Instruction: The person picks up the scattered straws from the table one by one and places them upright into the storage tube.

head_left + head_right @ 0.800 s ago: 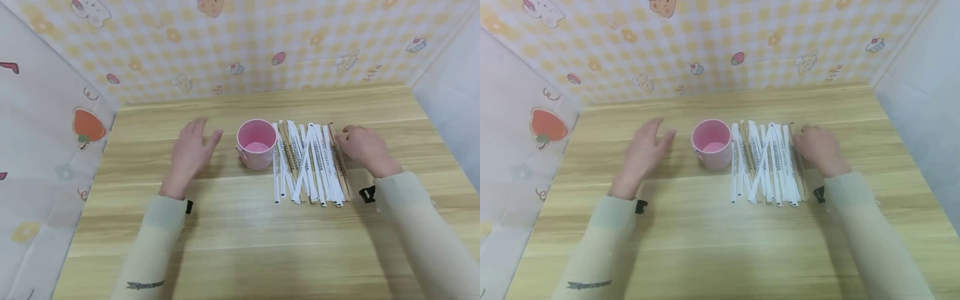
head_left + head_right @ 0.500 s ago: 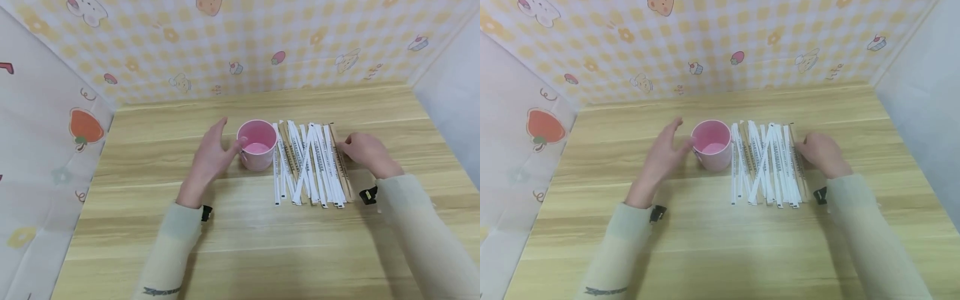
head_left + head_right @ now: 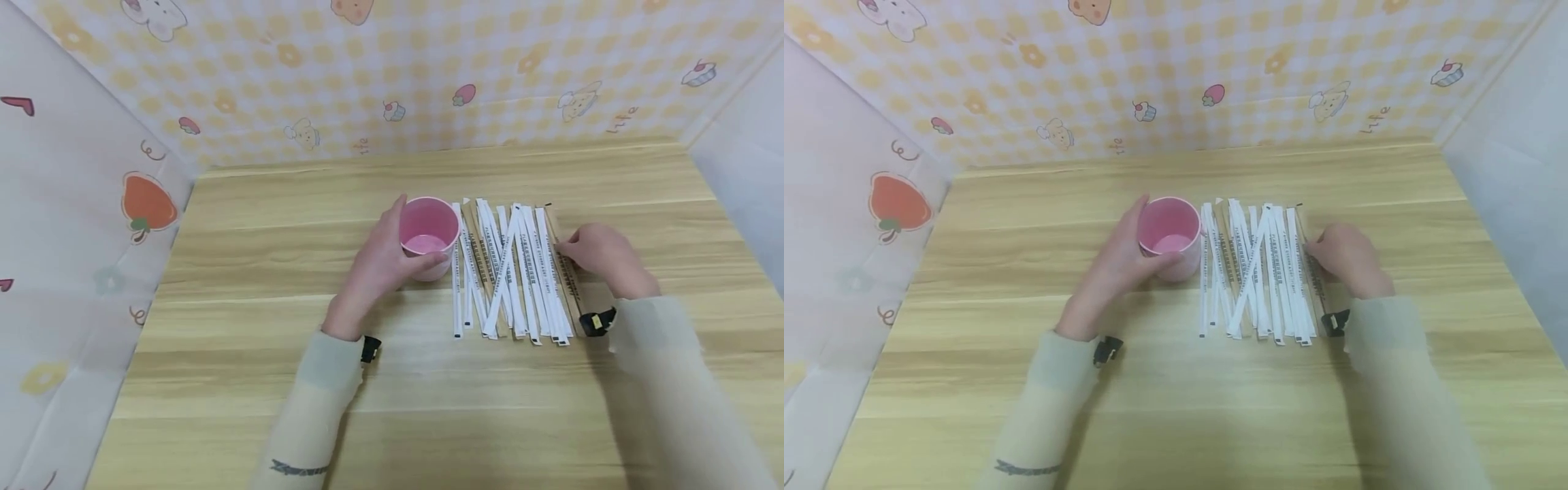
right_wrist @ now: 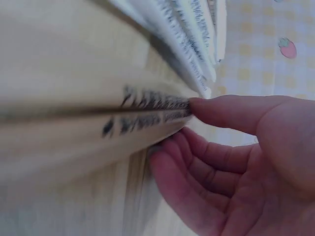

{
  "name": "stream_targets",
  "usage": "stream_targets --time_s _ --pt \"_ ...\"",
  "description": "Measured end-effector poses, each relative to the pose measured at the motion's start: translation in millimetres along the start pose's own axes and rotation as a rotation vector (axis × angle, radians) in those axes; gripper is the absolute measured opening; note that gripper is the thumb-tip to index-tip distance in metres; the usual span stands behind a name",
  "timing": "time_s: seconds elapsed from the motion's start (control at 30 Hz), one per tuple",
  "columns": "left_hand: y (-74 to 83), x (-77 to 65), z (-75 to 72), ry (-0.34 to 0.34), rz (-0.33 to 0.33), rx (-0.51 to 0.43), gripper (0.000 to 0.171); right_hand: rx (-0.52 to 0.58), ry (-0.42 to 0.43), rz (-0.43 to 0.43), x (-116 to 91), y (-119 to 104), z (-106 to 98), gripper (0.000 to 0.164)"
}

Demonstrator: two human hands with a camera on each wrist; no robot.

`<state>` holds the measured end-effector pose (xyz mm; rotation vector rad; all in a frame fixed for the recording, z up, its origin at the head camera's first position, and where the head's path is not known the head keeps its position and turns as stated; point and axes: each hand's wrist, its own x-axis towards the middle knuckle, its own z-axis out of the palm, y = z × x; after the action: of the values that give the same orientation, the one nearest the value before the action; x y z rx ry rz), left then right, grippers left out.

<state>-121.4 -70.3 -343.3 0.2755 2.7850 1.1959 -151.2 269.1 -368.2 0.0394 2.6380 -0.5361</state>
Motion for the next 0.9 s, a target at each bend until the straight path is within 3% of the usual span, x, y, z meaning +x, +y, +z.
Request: stream_targets --time_s 0.37,0.6,0.77,0.9 --pt "4.8 -0.6 1.5 0.007 -0.049 -0.063 0.107 0.045 -0.038 0.009 1.3 -5.2 2.3 0.035" --pt "2.1 -1.0 0.7 0.014 -0.066 -0.107 0.107 0.072 -0.033 0.034 0.8 -8.4 0.9 0.042" --pt "3.5 -1.4 1.1 0.010 -0.070 -0.111 0.106 0.069 0.011 0.029 -5.7 -12.0 -1.6 0.039" --pt "4.4 -1.6 3.5 0.007 -0.072 -0.120 0.105 0.062 0.098 0.014 -11.5 -15.4 -3.6 0.036"
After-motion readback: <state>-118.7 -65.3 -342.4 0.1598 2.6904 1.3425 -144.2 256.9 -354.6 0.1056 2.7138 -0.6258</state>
